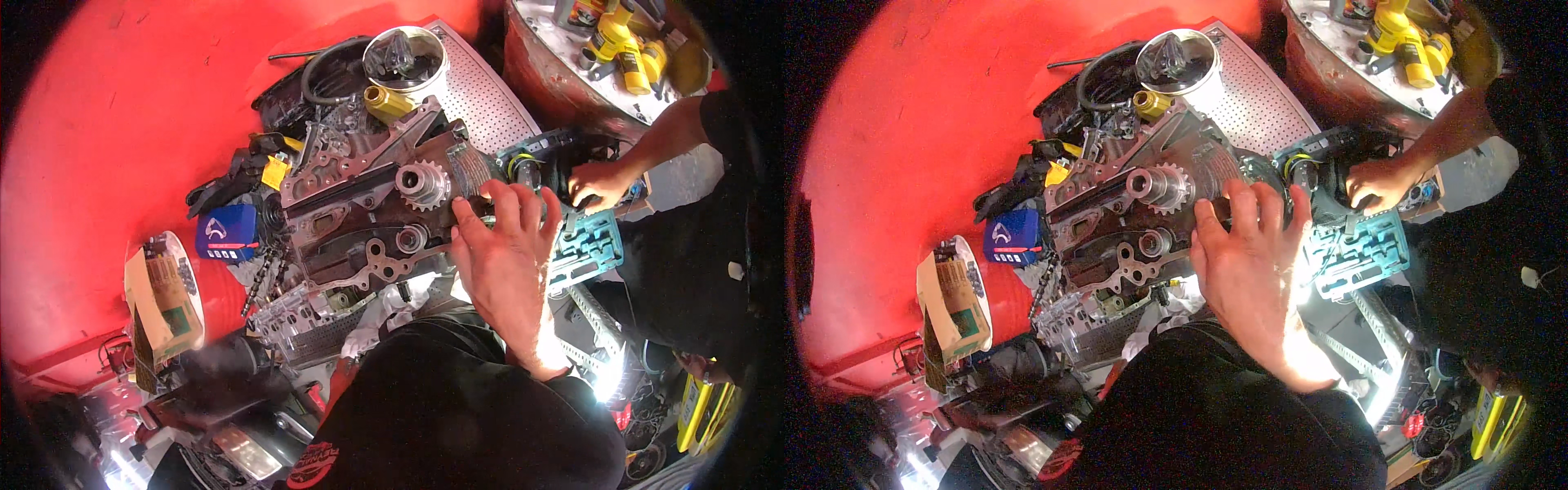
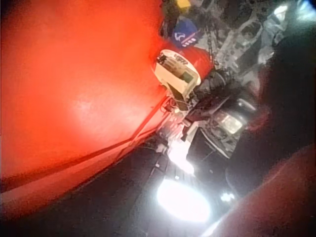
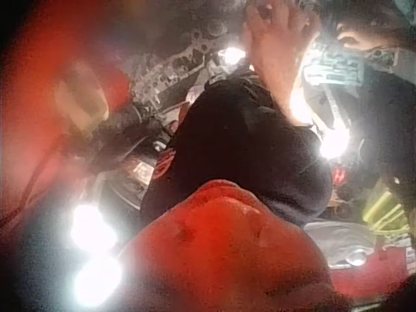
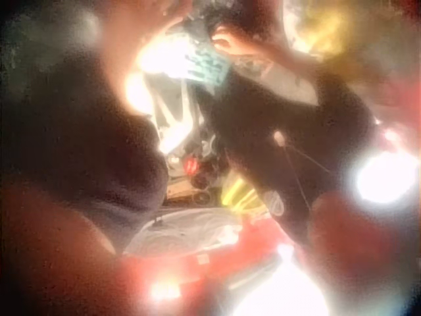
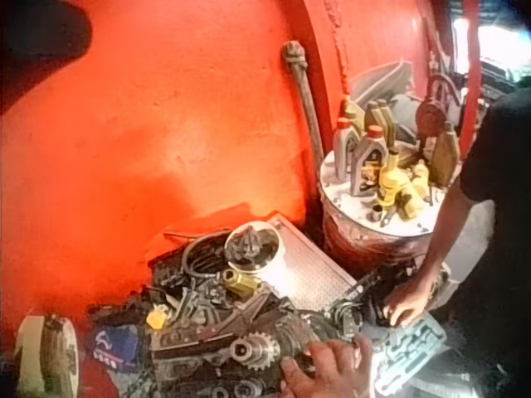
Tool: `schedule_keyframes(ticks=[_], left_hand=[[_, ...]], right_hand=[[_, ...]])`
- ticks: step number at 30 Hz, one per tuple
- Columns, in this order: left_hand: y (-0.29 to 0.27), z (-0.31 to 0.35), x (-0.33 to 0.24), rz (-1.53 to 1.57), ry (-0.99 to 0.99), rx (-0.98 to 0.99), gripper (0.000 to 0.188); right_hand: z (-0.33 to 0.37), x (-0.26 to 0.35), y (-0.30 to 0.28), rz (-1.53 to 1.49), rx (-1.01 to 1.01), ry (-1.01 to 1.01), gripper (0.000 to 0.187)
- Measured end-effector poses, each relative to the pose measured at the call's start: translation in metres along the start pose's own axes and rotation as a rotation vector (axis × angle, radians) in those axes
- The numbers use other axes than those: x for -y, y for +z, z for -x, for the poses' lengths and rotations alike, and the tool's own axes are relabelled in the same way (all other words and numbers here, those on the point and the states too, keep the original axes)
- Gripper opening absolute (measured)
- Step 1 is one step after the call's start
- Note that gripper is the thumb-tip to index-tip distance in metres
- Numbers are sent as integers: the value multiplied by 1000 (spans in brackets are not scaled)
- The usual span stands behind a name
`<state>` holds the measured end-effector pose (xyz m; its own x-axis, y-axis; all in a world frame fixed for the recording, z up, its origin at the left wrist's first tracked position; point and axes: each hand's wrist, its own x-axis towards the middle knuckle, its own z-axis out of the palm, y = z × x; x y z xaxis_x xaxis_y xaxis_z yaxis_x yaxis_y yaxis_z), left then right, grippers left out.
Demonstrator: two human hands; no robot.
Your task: Inspecting and disassembling various engine parts on a workbench.
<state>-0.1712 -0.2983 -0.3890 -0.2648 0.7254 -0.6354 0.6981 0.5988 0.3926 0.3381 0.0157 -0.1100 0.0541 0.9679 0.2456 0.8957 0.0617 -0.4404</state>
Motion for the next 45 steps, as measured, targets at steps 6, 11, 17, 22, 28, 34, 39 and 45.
schedule_keyframes(ticks=[6, 11, 17, 22, 28, 34, 39, 45], left_hand=[[11, 8, 14, -66, -62, 10, 63], [15, 2, 21, -91, -72, -3, 64], [17, -15, 12, -21, -120, -16, 68], [31, -8, 22, -32, -96, 34, 62], [49, 7, 24, -175, 84, -27, 47], [-15, 10, -177, -154, 170, 9, 34], [-98, -33, -367, 266, 749, -868, 36], [-109, -81, -410, 855, 485, -335, 43]], right_hand=[[-5, -4, 1, -162, -9, -3, 30], [-5, 2, 8, -169, -33, -42, 28], [0, -3, 8, -124, -46, -58, 31], [-2, -6, 13, -29, 26, -82, 30], [-7, -3, 10, -84, 165, 57, 29], [-4, -6, 17, -68, 109, -69, 31], [0, -4, 18, -4, 90, -121, 31], [15, -4, 15, -38, -10, -137, 28]])
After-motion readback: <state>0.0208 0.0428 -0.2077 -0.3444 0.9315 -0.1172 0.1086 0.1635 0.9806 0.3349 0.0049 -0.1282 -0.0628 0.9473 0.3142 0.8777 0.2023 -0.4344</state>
